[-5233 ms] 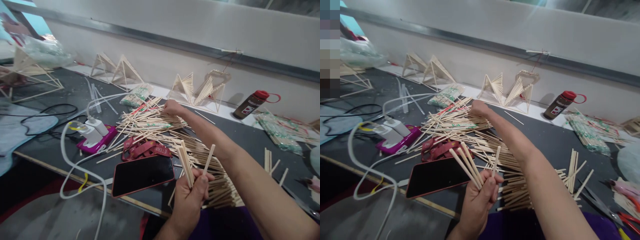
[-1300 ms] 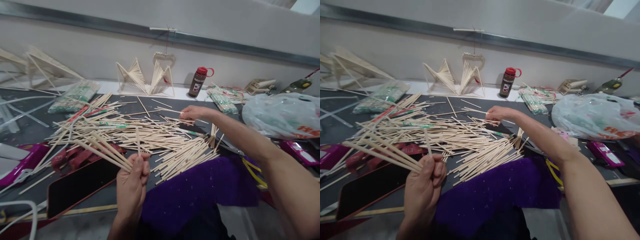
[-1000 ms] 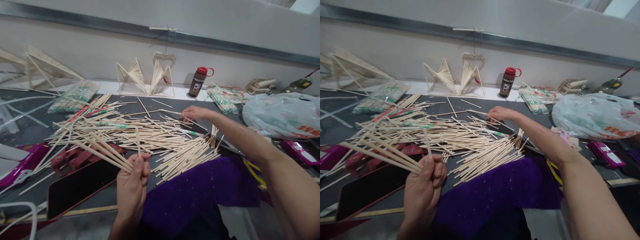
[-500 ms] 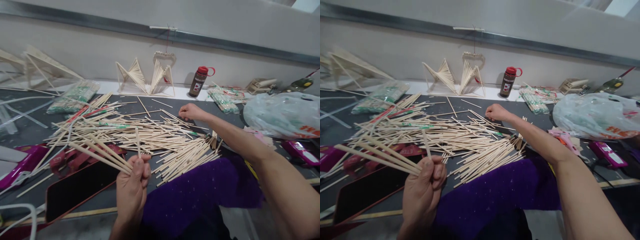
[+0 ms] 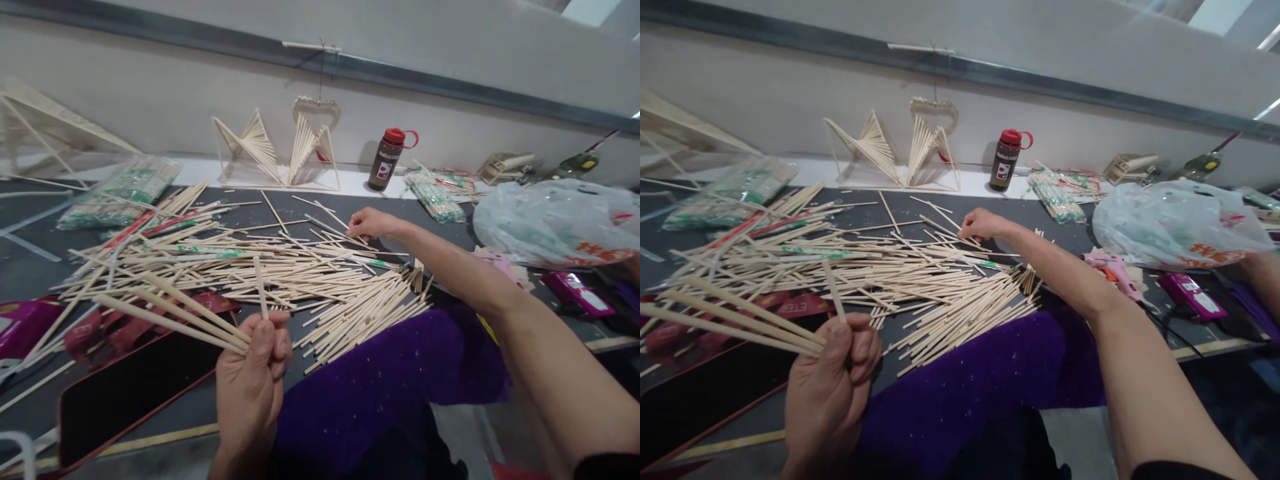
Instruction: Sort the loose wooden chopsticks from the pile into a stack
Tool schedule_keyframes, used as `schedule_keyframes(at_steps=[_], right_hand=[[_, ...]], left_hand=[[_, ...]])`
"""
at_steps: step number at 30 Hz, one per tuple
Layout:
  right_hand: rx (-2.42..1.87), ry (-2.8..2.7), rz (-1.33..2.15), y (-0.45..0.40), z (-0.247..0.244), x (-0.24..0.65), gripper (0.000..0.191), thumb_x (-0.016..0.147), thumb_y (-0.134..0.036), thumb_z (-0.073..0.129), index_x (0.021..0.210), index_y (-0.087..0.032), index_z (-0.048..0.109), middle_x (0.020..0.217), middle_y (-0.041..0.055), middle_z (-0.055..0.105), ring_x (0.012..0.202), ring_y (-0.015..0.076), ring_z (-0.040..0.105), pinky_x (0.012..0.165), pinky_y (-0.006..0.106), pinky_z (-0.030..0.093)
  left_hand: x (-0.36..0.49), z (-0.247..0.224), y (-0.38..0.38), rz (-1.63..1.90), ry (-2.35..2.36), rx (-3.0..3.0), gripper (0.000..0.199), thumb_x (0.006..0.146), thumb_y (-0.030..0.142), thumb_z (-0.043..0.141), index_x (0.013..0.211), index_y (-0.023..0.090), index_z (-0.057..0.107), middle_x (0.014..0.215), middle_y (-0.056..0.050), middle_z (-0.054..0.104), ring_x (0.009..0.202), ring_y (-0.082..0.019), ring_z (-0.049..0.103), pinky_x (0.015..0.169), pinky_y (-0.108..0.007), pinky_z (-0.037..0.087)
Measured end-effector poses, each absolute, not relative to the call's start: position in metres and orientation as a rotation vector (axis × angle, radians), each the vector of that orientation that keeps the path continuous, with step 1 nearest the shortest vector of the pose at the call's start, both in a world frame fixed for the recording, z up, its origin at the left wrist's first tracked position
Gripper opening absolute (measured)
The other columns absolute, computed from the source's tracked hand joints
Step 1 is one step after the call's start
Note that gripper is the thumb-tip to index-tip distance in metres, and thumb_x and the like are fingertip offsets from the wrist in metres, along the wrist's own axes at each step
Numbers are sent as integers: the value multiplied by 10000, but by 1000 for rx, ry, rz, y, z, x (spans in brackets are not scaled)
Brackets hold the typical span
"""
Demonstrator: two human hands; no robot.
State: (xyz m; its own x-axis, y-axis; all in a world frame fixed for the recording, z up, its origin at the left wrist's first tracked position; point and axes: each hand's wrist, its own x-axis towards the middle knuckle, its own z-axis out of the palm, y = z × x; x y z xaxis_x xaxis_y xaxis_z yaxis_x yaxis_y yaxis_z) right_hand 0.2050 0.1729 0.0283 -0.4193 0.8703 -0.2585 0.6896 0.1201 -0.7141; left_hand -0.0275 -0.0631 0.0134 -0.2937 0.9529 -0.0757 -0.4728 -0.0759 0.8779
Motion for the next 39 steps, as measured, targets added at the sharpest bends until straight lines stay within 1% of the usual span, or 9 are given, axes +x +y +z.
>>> schedule_keyframes(at_steps=[5,11,16,20,27,31,35,37,39], right_hand=[[-1514,-1993,1342,177,27,210,243,745,-350,728,698,-162,582,452,-52,505,400,47,391,411,190,281],[-1463,-2007,1362,177,28,208,194,808,-302,665,706,-155,588,484,-45,531,426,45,451,415,175,293],[-1506,-1992,1292,175,28,207,185,876,-268,599,744,-159,528,571,-19,608,415,39,460,392,166,282],[-1562,-1996,1242,171,30,207,185,904,-288,575,781,-169,505,586,-18,617,403,37,456,387,162,292],[-1491,-1965,1289,168,28,209,154,905,-296,555,820,-181,499,611,-16,627,402,48,475,351,177,269],[-1414,-1950,1345,162,31,210,115,863,-271,599,839,-183,529,626,-35,605,428,44,466,369,174,287],[-1258,-1990,1508,129,48,199,134,829,-295,638,863,-178,583,644,-36,592,439,35,424,402,175,304],[-1175,-2009,1654,101,56,190,184,838,-356,627,854,-179,581,656,-31,592,447,34,424,406,173,296],[-1066,-2021,1851,71,60,180,203,828,-369,636,830,-181,559,672,-32,589,457,34,438,419,171,314]], left_hand=[[-27,16,-63,1619,1043,671,189,839,344,638,832,157,667,527,42,419,432,-36,330,403,-148,242],[-28,15,-63,1613,1033,668,181,847,336,626,834,160,668,529,40,416,434,-41,331,397,-150,236],[-28,15,-64,1605,1042,648,185,846,339,630,828,158,666,526,39,418,436,-42,328,399,-149,236],[-29,14,-64,1605,1022,649,177,845,332,633,832,159,667,524,38,415,440,-44,330,402,-152,232],[-28,15,-63,1617,1038,659,192,847,342,633,830,153,668,530,36,421,440,-40,336,401,-148,243],[-27,16,-61,1627,1056,650,197,836,352,645,829,155,664,535,39,428,439,-36,349,399,-140,259],[-25,18,-59,1733,1081,613,183,796,339,690,829,164,648,601,25,500,460,-45,409,396,-140,306],[-25,18,-58,1769,1066,589,171,781,314,708,832,168,635,575,41,472,426,-32,365,373,-131,274],[-25,18,-58,1769,1031,578,174,764,293,726,844,171,631,516,70,403,387,-20,300,354,-124,233]])
